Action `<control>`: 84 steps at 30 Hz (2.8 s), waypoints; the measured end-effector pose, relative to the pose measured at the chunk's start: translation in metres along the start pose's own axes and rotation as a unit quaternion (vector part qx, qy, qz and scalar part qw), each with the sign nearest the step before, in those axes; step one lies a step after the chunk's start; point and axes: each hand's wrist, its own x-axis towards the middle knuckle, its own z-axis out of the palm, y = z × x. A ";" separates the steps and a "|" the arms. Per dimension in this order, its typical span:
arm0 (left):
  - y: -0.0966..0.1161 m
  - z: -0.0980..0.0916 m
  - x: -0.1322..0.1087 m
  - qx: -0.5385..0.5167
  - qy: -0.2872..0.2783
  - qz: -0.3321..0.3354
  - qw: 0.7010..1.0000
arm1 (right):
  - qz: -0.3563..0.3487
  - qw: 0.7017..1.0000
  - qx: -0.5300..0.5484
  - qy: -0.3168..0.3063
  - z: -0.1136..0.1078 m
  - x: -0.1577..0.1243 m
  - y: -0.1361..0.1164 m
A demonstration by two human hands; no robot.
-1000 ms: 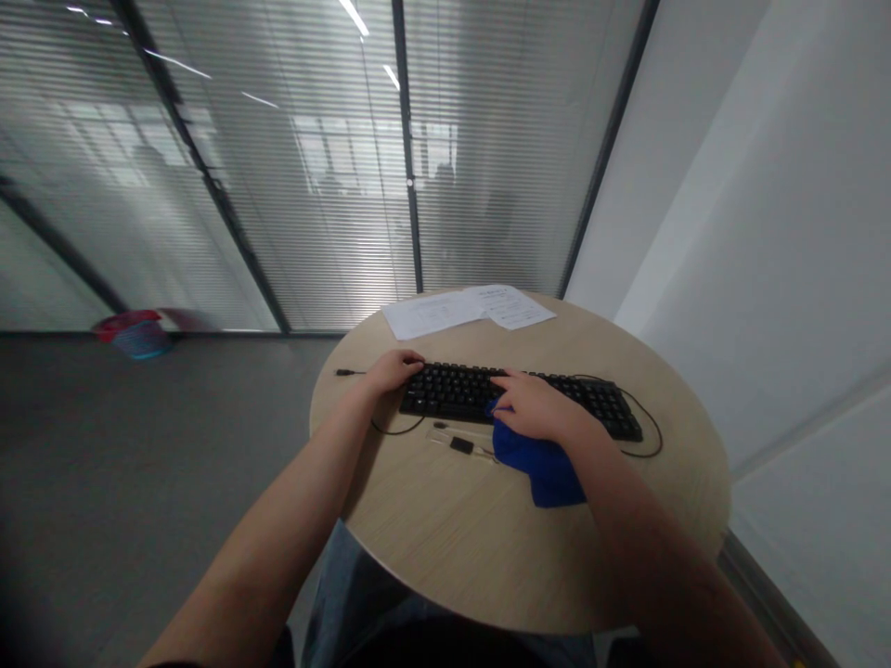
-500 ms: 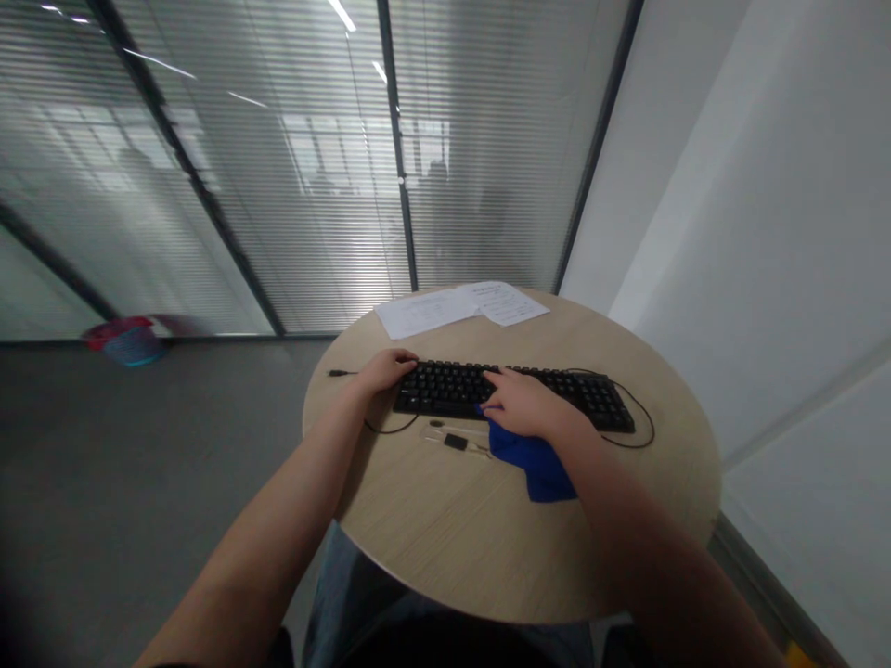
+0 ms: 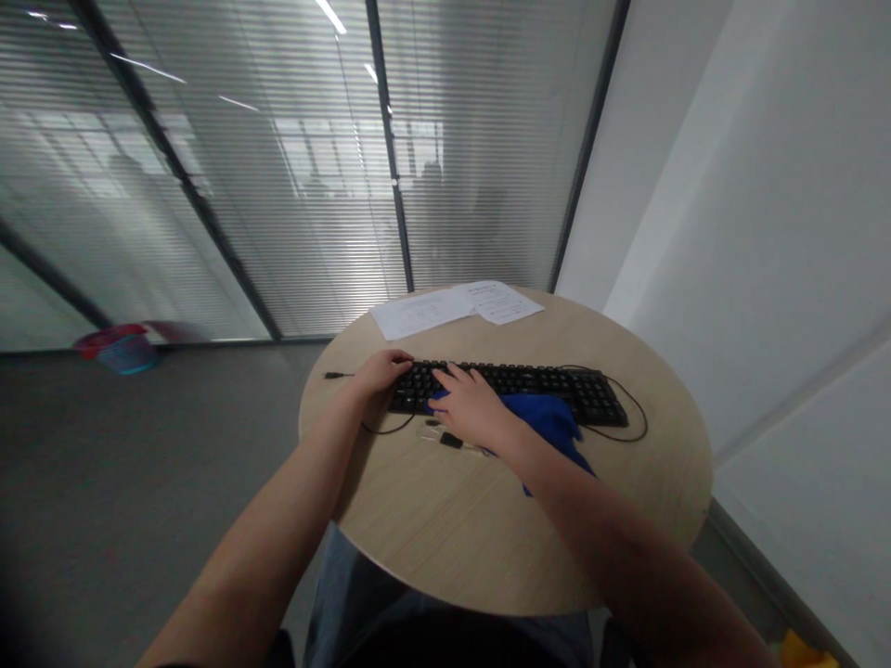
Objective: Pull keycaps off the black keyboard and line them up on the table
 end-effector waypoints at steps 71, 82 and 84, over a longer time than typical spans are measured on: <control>-0.005 -0.004 0.005 -0.022 -0.003 -0.002 1.000 | 0.032 0.994 0.088 0.048 0.003 -0.072 0.097; -0.006 -0.006 0.005 -0.026 -0.006 0.000 1.000 | 0.075 0.982 0.097 0.142 0.002 -0.074 0.097; -0.006 -0.006 0.006 -0.028 -0.008 0.002 1.000 | 0.100 0.968 0.096 0.207 0.000 -0.075 0.098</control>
